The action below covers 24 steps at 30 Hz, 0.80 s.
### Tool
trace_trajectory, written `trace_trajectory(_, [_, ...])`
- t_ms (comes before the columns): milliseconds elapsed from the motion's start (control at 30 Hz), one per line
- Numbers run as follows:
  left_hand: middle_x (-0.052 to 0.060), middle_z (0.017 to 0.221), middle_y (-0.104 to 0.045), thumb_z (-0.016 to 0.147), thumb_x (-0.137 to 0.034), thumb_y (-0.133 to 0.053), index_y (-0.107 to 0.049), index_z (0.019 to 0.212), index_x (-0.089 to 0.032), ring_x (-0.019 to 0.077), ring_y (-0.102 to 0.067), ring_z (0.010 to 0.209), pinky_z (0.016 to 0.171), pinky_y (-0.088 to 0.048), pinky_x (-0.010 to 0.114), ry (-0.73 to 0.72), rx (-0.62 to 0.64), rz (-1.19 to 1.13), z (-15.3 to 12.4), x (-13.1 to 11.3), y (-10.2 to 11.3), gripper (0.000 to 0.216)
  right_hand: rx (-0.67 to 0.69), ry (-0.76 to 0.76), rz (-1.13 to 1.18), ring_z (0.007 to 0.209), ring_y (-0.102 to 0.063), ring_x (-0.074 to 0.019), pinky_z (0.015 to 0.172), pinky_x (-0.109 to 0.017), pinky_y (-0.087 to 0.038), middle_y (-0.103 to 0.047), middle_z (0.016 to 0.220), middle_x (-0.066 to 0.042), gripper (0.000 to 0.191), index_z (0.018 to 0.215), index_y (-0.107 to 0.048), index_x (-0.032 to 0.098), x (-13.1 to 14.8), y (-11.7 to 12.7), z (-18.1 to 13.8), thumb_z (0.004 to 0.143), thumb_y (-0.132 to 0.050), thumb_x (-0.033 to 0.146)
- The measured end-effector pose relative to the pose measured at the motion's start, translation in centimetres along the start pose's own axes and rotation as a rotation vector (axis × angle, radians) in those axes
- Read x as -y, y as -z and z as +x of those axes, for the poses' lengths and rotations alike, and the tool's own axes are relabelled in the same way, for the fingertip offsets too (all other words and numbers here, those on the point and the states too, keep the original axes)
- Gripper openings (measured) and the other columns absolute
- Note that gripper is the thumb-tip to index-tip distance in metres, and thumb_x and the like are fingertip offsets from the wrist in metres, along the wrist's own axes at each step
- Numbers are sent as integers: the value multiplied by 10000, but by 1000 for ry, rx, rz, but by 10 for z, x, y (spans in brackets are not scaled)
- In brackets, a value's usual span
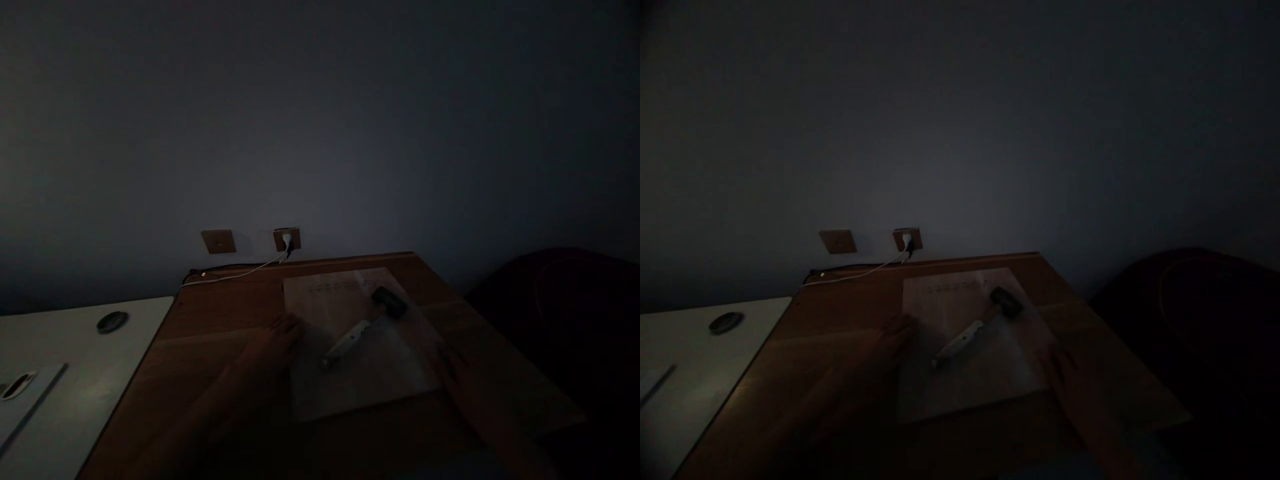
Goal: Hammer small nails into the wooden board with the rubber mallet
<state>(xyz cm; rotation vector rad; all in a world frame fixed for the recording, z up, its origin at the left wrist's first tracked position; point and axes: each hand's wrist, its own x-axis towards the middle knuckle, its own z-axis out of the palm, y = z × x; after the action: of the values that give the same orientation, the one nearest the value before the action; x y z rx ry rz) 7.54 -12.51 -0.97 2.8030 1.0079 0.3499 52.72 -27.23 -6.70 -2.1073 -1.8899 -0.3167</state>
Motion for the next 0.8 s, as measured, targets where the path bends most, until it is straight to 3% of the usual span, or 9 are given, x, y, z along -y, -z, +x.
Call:
trace_trajectory(133, [113, 1405, -611, 995, -244, -465, -604, 1350, -216, 279, -556, 1329, 1123, -484, 465, 167, -56, 14, -62, 37, 13, 382, 57, 258, 6, 1170, -629, -343, 946, -556, -511, -706, 1273, -95, 451, 1145, -737, 297, 63, 8, -10, 991, -315, 263])
trace_trajectory(300, [118, 1447, -591, 987, -249, -444, -616, 1354, -210, 295, -525, 1376, 1133, -480, 480, 272, -94, 39, -104, 58, 23, 407, 27, 266, 8, 1112, -637, -331, 927, -537, -526, -693, 1247, -141, 402, 1285, -667, 215, 115, 16, 3, 1008, -409, 350])
trace_trajectory(400, [124, 1416, -618, 985, -262, -442, -640, 1326, -190, 292, -535, 1368, 1132, -484, 473, 278, -108, 24, -105, 58, 27, 401, 28, 263, 5, 1089, -641, -338, 912, -549, -524, -697, 1225, -155, 414, 1259, -678, 183, 123, 16, 12, 1016, -394, 363])
trace_trajectory(633, [122, 1421, -610, 940, -247, -485, -633, 1334, -184, 297, -515, 1385, 1161, -448, 476, 311, -89, -14, -88, 50, 27, 426, 31, 260, -31, 1123, -618, -392, 900, -636, -495, -676, 1252, -160, 404, 1048, -754, 245, 119, 29, 31, 1014, -379, 389])
trace_trajectory(700, [131, 1441, -589, 940, -254, -493, -631, 1333, -178, 302, -508, 1390, 1154, -455, 470, 312, -72, -20, -85, 48, 24, 423, -18, 266, -21, 1155, -601, -400, 917, -636, -494, -644, 1285, -180, 395, 1031, -752, 227, 130, 32, 47, 1016, -390, 385])
trace_trajectory(800, [134, 1464, -567, 950, -248, -490, -634, 1320, -173, 311, -475, 1416, 1163, -438, 474, 287, -36, -27, -81, 44, 24, 404, -88, 376, 103, 1178, -603, -318, 997, -528, -504, -621, 1310, -170, 324, 1156, -707, 196, 163, 33, 75, 1018, -436, 309])
